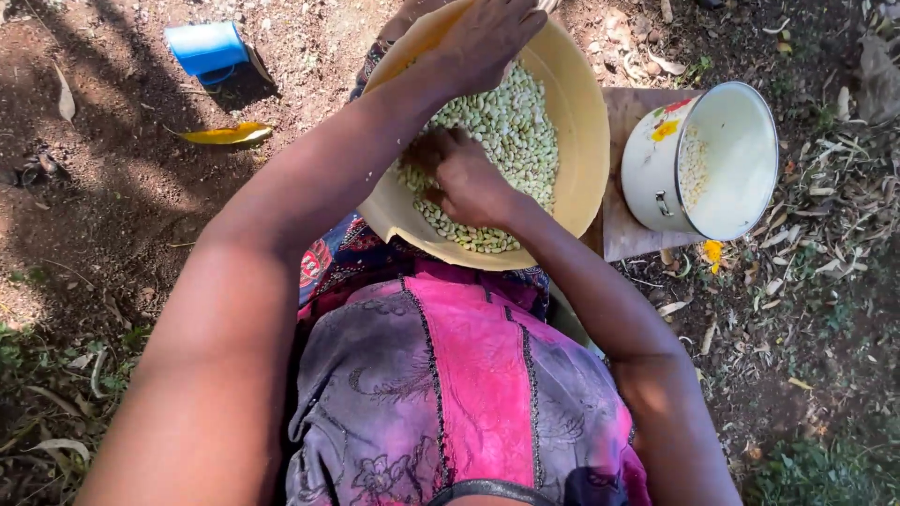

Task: A person sits on the ground and manually sorts through a large bowl of green seeds, picking out specific ones and transferring them to a white pot.

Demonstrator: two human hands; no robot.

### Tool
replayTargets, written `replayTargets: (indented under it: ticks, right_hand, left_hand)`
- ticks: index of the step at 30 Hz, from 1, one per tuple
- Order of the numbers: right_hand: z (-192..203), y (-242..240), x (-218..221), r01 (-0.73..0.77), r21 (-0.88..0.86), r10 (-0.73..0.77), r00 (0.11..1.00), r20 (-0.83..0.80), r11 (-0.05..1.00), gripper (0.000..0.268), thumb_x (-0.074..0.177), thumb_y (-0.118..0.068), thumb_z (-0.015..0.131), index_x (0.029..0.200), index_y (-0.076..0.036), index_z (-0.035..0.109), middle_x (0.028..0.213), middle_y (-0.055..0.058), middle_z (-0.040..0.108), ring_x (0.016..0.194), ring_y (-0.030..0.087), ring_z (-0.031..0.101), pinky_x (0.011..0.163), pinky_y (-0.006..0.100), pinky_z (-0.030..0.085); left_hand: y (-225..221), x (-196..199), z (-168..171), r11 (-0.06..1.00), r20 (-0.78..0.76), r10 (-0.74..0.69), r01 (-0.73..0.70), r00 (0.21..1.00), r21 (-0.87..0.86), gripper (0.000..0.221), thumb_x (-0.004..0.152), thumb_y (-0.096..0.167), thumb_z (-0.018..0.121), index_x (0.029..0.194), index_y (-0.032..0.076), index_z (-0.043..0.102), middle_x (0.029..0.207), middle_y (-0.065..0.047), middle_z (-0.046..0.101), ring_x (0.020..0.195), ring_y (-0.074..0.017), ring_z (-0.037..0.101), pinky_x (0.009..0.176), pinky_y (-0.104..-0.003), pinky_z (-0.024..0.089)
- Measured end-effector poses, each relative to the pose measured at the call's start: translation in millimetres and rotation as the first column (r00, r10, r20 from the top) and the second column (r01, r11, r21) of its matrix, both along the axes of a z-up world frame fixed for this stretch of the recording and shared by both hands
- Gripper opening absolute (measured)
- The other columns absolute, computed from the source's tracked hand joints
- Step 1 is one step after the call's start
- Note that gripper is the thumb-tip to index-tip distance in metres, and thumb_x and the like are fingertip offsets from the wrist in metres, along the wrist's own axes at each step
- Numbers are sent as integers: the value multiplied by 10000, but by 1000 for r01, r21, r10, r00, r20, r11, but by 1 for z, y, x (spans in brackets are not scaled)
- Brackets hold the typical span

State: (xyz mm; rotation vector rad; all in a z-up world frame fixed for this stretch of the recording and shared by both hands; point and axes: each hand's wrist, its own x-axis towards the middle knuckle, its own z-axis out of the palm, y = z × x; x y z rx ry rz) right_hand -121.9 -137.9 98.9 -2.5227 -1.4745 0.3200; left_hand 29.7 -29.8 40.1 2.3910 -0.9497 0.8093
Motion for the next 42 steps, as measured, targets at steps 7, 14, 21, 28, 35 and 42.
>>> replayTargets:
  ticks: [7, 14, 21, 28, 35, 42]
  right_hand:
    - [36, -56, -37, -130, 58, 137, 980, -147, 990, 326, 921, -181, 678, 1224, -67, 640, 1243, 134, 622, 1154, 345, 566, 999, 485, 459]
    - [66, -67, -17, 127, 4, -122, 959, -256, 992, 258, 1012, -160, 618, 1190, -101, 796, 1328, 72, 734, 1143, 276, 663, 996, 438, 524]
    - [4, -2, 33, 31, 270, -10, 997, -77, 962, 193, 842, 9, 756, 1018, 7, 837, 938, 135, 787, 782, 310, 682, 747, 420, 534]
    - [-34, 3, 23, 44, 243, -50, 999, 18, 969, 22, 821, -54, 755, 832, -39, 767, 831, 78, 745, 767, 297, 638, 707, 403, 534]
    - [-15, -7, 10, 373, 325, -273, 910, -313, 869, 161, 900, 78, 632, 1017, -29, 604, 953, 115, 658, 762, 256, 592, 696, 384, 497]
    - [-3, -4, 5, 158, 340, -100, 978, -181, 927, 143, 892, -25, 757, 1017, -32, 826, 956, 95, 817, 730, 262, 728, 698, 366, 565]
  left_hand:
    - [-5, -6, -20, 994, -103, 27, -16, 994, 109, 729, 879, 24, 688, 1555, 39, 418, 1447, -167, 599, 1130, -347, 651, 881, -482, 510]
    - [-9, -4, -28, 993, -43, 20, -15, 999, 120, 487, 813, 29, 716, 1277, 68, 572, 1225, -135, 655, 1035, -331, 663, 795, -489, 525]
    - [-3, -1, -36, 983, -5, 46, -45, 999, 177, 340, 780, 22, 699, 1095, 105, 601, 1103, -97, 689, 917, -296, 686, 647, -461, 540]
    - [1, -6, -28, 990, -2, 29, -28, 1000, 138, 319, 793, 16, 702, 1086, 105, 614, 1129, -129, 663, 922, -309, 674, 701, -454, 545]
    - [0, -10, -16, 996, -3, 2, -1, 1000, 88, 332, 818, 34, 730, 1115, 110, 603, 1120, -104, 678, 920, -297, 677, 720, -456, 536]
    - [7, -18, 7, 982, -36, -145, 139, 989, -128, 203, 847, 5, 774, 979, 77, 638, 1080, -121, 666, 877, -340, 668, 731, -495, 532]
